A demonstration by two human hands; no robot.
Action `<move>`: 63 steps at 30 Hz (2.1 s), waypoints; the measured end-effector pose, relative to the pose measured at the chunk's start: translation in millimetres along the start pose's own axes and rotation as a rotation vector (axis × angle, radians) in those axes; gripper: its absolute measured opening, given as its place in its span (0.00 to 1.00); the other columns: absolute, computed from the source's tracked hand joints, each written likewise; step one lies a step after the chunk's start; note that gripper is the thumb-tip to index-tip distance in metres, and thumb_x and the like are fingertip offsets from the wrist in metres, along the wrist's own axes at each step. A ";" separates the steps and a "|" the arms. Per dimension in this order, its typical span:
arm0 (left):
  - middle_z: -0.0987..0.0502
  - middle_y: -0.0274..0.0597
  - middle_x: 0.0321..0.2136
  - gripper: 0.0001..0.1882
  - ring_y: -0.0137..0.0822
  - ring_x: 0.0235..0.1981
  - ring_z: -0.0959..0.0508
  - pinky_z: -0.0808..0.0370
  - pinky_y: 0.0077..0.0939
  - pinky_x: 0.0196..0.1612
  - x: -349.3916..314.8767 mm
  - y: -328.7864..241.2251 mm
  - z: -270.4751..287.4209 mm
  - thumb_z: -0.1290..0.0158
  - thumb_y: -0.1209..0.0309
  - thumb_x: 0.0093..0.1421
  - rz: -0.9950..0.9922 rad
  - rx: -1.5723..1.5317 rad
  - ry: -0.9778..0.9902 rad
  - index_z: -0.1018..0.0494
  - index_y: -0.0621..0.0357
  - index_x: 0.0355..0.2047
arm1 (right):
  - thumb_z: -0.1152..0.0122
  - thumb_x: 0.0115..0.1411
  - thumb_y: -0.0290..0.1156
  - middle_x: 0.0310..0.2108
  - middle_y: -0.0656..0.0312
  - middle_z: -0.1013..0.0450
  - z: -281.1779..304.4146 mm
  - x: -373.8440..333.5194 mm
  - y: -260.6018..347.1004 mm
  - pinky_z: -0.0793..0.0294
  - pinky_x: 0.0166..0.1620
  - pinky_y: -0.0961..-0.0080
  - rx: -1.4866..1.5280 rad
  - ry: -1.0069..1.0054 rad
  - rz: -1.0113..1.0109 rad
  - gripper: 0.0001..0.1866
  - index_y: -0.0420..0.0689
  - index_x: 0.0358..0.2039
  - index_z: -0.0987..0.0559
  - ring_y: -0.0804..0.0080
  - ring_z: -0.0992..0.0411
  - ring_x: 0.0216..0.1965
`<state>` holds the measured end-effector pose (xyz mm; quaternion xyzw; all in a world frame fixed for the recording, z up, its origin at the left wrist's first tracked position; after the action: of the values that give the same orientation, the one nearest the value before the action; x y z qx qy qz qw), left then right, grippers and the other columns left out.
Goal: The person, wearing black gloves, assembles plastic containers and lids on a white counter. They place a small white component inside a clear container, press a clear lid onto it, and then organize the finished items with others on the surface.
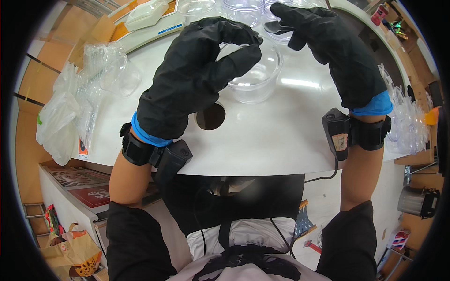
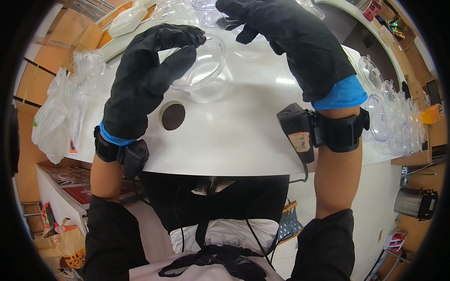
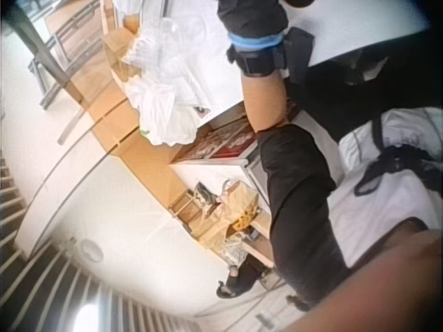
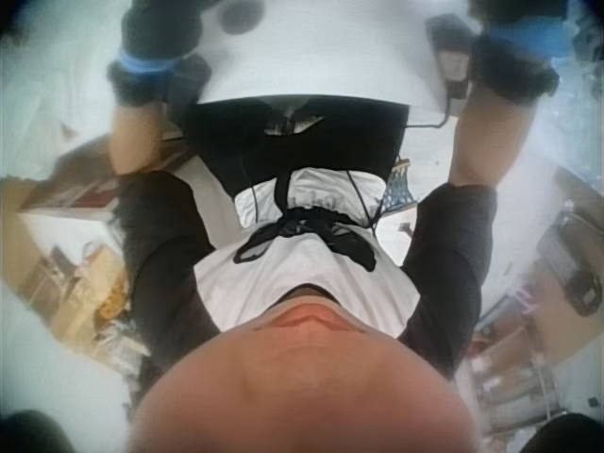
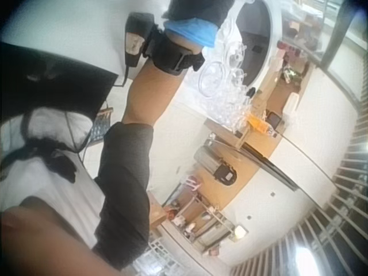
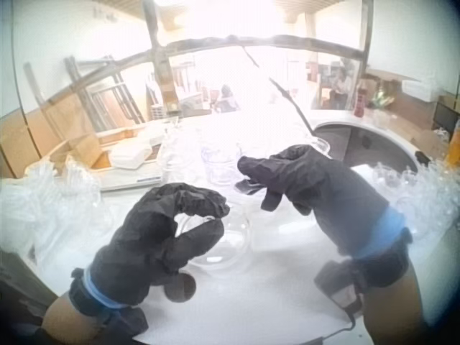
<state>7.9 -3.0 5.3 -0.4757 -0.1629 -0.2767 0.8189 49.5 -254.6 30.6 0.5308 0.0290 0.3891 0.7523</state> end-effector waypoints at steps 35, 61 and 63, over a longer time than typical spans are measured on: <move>0.18 0.44 0.44 0.10 0.36 0.49 0.20 0.26 0.28 0.57 5.3 -7.9 19.0 0.44 0.76 0.64 0.032 -0.179 -0.038 0.22 0.65 0.45 | 0.44 0.68 0.39 0.46 0.61 0.22 -1.8 18.0 -11.9 0.25 0.44 0.79 -0.167 -0.002 0.072 0.17 0.43 0.51 0.20 0.72 0.24 0.42; 0.21 0.42 0.32 0.16 0.39 0.39 0.22 0.26 0.32 0.47 4.2 -2.0 3.6 0.32 0.62 0.53 -0.041 0.117 0.074 0.18 0.59 0.37 | 0.47 0.69 0.28 0.52 0.56 0.28 -27.3 19.7 10.6 0.21 0.48 0.75 -0.324 0.048 -0.401 0.17 0.49 0.56 0.22 0.67 0.24 0.43; 0.21 0.42 0.32 0.16 0.39 0.40 0.22 0.26 0.33 0.47 3.8 -1.7 4.1 0.32 0.63 0.53 -0.037 0.127 0.095 0.18 0.59 0.37 | 0.48 0.69 0.26 0.54 0.55 0.30 -28.9 20.7 11.4 0.20 0.48 0.74 -0.338 0.062 -0.400 0.18 0.52 0.57 0.22 0.66 0.24 0.45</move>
<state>9.9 -1.2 10.4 -0.4059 -0.1499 -0.3030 0.8491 44.3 -217.9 35.0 0.3694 0.0908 0.2481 0.8909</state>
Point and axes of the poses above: each hand's wrist, its own x-axis towards the middle knuckle, its own z-axis out of the back of the hand, y = z × x, the point moved 1 cm from there along x, towards the middle knuckle
